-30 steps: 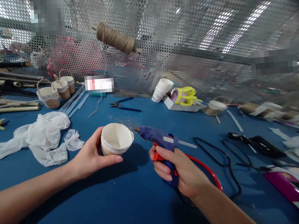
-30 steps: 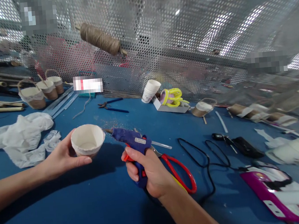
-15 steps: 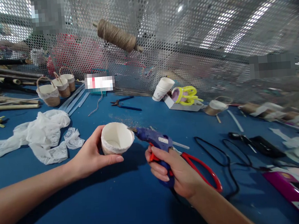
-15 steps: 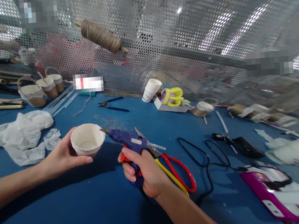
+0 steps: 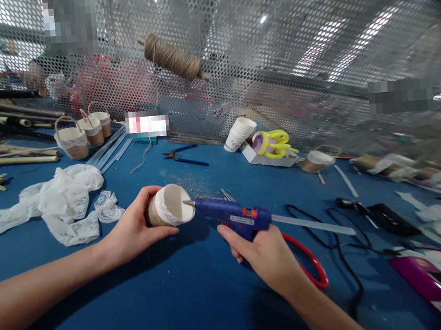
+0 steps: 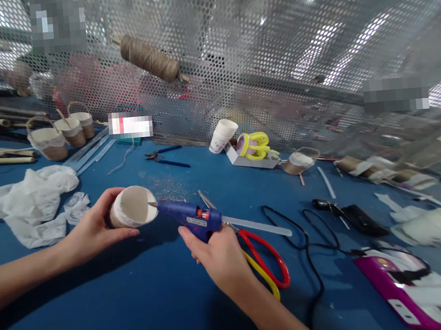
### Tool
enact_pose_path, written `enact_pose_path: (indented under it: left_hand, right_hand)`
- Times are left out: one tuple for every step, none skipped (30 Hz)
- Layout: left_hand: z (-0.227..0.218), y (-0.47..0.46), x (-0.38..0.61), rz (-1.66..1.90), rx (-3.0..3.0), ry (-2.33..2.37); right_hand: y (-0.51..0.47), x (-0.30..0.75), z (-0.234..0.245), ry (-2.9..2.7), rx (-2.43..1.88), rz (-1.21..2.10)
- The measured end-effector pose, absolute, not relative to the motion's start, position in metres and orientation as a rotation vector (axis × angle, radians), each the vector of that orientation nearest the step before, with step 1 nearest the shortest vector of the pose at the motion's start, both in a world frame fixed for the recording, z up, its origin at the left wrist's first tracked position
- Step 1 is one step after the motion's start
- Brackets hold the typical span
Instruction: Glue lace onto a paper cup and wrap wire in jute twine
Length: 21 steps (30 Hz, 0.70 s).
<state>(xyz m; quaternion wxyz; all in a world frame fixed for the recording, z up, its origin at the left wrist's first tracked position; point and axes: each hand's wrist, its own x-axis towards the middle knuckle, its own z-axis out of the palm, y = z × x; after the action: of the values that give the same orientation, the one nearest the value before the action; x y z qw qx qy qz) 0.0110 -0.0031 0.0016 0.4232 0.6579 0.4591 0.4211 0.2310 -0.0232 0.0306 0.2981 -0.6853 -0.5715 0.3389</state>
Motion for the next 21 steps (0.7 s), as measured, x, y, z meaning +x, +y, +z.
enact_pose_path:
  left_hand:
    - [0.002,-0.003,0.011,1.043,1.657,1.161]
    - [0.002,-0.003,0.010,1.032,1.672,1.169]
    - [0.002,-0.003,0.010,1.023,1.693,1.172]
    - [0.001,-0.002,0.009,1.017,1.715,1.172]
    - [0.001,-0.002,0.009,1.013,1.733,1.171]
    - [0.001,-0.002,0.008,1.009,1.746,1.167]
    - [0.001,-0.003,0.008,1.003,1.755,1.163]
    - [0.001,-0.003,0.007,0.994,1.759,1.157]
    - [0.001,-0.003,0.007,0.982,1.760,1.147]
    - [0.001,-0.003,0.007,0.968,1.759,1.133]
    - [0.001,-0.003,0.007,0.951,1.755,1.112]
    - [0.001,-0.003,0.007,0.934,1.748,1.089]
    - [0.001,-0.003,0.006,0.917,1.738,1.066]
    - [0.001,-0.003,0.006,0.903,1.724,1.043]
    - [0.001,-0.003,0.006,0.891,1.708,1.024]
    - [0.001,-0.002,0.006,0.884,1.692,1.009]
    - [0.001,-0.002,0.006,0.882,1.678,1.001]
    - [0.001,-0.001,0.006,0.883,1.669,0.998]
    - [0.001,-0.001,0.006,0.886,1.666,0.998]
    - [0.001,-0.001,0.006,0.890,1.671,1.004]
    - [0.001,-0.001,0.006,0.892,1.682,1.012]
  right_hand:
    - [-0.024,0.231,0.032,-1.540,-1.843,0.880]
    - [-0.025,0.231,0.034,-1.574,-1.846,0.873]
    - [-0.025,0.231,0.036,-1.615,-1.836,0.875]
    - [-0.026,0.233,0.037,-1.658,-1.820,0.885]
    - [-0.025,0.235,0.038,-1.692,-1.802,0.893]
    - [-0.025,0.237,0.039,-1.711,-1.788,0.892]
    - [-0.024,0.240,0.039,-1.719,-1.771,0.890]
    - [-0.022,0.243,0.039,-1.720,-1.753,0.887]
    - [-0.021,0.245,0.039,-1.717,-1.732,0.890]
    - [-0.019,0.248,0.039,-1.711,-1.717,0.898]
    - [-0.018,0.250,0.039,-1.704,-1.706,0.906]
    - [-0.016,0.251,0.039,-1.702,-1.699,0.918]
    - [-0.015,0.252,0.040,-1.704,-1.699,0.930]
    - [-0.014,0.253,0.041,-1.710,-1.706,0.940]
    - [-0.014,0.253,0.043,-1.718,-1.717,0.951]
    - [-0.014,0.253,0.044,-1.728,-1.735,0.961]
    - [-0.015,0.253,0.046,-1.731,-1.760,0.964]
    - [-0.015,0.252,0.048,-1.729,-1.788,0.966]
    - [-0.016,0.252,0.050,-1.720,-1.812,0.967]
    - [-0.018,0.251,0.051,-1.710,-1.832,0.971]
    - [-0.019,0.250,0.052,-1.700,-1.846,0.975]
